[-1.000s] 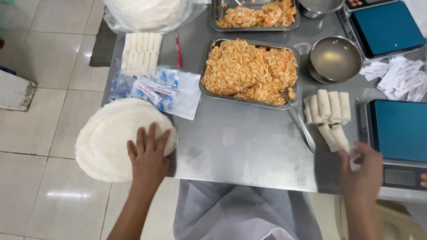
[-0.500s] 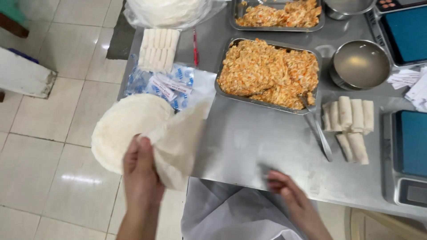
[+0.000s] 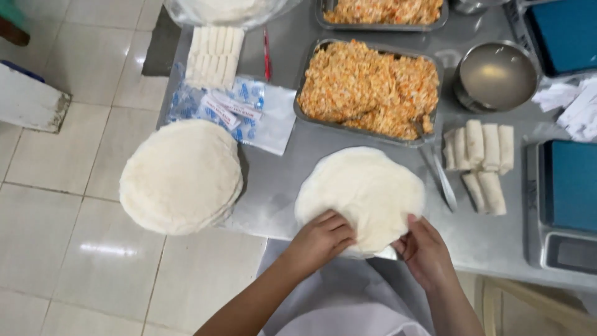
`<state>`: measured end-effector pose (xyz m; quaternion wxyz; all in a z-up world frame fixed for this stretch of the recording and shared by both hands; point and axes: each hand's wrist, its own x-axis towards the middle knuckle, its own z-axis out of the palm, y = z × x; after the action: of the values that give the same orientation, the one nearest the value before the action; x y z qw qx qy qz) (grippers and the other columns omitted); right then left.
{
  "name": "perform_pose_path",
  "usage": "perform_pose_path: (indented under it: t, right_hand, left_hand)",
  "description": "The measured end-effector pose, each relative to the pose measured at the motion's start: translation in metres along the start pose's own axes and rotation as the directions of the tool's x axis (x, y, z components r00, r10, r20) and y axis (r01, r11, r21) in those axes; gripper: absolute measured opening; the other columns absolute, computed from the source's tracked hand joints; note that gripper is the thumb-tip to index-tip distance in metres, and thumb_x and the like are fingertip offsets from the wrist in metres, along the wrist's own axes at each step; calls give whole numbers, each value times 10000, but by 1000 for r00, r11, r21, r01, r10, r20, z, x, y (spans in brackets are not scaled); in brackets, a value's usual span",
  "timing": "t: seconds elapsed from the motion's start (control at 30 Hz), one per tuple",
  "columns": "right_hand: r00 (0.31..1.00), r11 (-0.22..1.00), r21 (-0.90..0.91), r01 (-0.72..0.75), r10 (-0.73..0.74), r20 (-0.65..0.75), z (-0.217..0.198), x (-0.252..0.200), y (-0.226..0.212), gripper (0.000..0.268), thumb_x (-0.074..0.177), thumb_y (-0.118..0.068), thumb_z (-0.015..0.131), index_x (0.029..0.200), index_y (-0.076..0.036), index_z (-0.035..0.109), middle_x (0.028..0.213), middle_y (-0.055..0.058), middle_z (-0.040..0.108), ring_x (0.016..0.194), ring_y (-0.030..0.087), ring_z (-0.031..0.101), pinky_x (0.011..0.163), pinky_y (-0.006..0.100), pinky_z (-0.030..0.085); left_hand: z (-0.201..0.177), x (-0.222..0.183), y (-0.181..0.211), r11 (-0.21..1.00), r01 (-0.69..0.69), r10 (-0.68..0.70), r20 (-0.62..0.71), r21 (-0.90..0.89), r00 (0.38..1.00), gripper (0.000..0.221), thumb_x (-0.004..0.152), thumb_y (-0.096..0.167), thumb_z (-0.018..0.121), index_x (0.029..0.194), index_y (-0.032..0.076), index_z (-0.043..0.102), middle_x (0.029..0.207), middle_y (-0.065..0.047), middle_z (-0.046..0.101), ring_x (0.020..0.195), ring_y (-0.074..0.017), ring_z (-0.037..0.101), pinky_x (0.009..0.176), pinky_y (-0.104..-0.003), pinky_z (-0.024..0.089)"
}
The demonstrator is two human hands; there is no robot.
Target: The person is manually assembling lumpia by placing filling on wrappers and rolling them into cylinders on a production table.
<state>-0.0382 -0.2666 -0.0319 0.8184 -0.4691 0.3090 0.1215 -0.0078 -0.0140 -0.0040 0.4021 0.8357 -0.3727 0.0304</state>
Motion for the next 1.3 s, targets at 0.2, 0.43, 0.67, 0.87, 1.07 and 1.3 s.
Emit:
perform_pose_path:
  t: [0.2,0.43,0.67,0.87,1.07,1.3]
  right_hand:
    - [986,975,-211,71,-35,165,31,-26,-8,560,928,-125,607,1474,-10,556,1206,168,736,1055,230,670,906,359,535]
    - [993,938,-331,103,-79,84,46,-21,-16,553,880,-35,691,1431,-28,633,1060,140,710,997,223,690,957,383,619]
    - [997,882,-469,50,-72,-30,50,4,-18,212,908,-3,723,1051,-30,569,882,45,456,742,173,592,750,391,703]
    - [992,513,-856,64,-127,-2,59,6,-28,568,820,-204,711,1331,-149,470,870,11,765,681,190,627,708,322,476]
    - [999,666,-745,38,-49,7,52,-12,-48,441,993,-293,495,1396,-115,488,902,112,693,690,229,685,706,335,588]
    - [979,391,-908,149,-187,81,58,12,-41,543,856,-490,630,1286,-176,518,1108,88,762,1031,326,712,828,406,512]
  left_hand:
    - [9,29,2,1000,-7,7,26,13,1000,245,940,270,737,1073,77,666,1068,-67,655,1011,-293,582,920,-386,494]
    - [4,33,-14,910,236,-227,66,-340,972,181,1007,242,661,964,106,772,961,-3,778,957,-211,691,871,-332,515]
    - [13,30,-13,689,492,-603,-44,-533,796,293,837,11,681,626,120,509,1013,-37,704,785,-81,626,687,-237,425]
    - [-1,49,-6,909,408,-395,131,-86,909,630,803,511,752,1276,113,629,1467,-132,552,1376,-324,485,1067,-461,438]
    - [-38,61,-17,872,481,-468,132,-94,874,252,1019,250,527,1184,82,618,1216,-108,726,1085,-319,702,897,-420,525]
    - [-10,81,-3,848,487,-529,267,210,806,393,918,330,626,1257,136,577,1166,-134,702,1020,-401,671,758,-552,506]
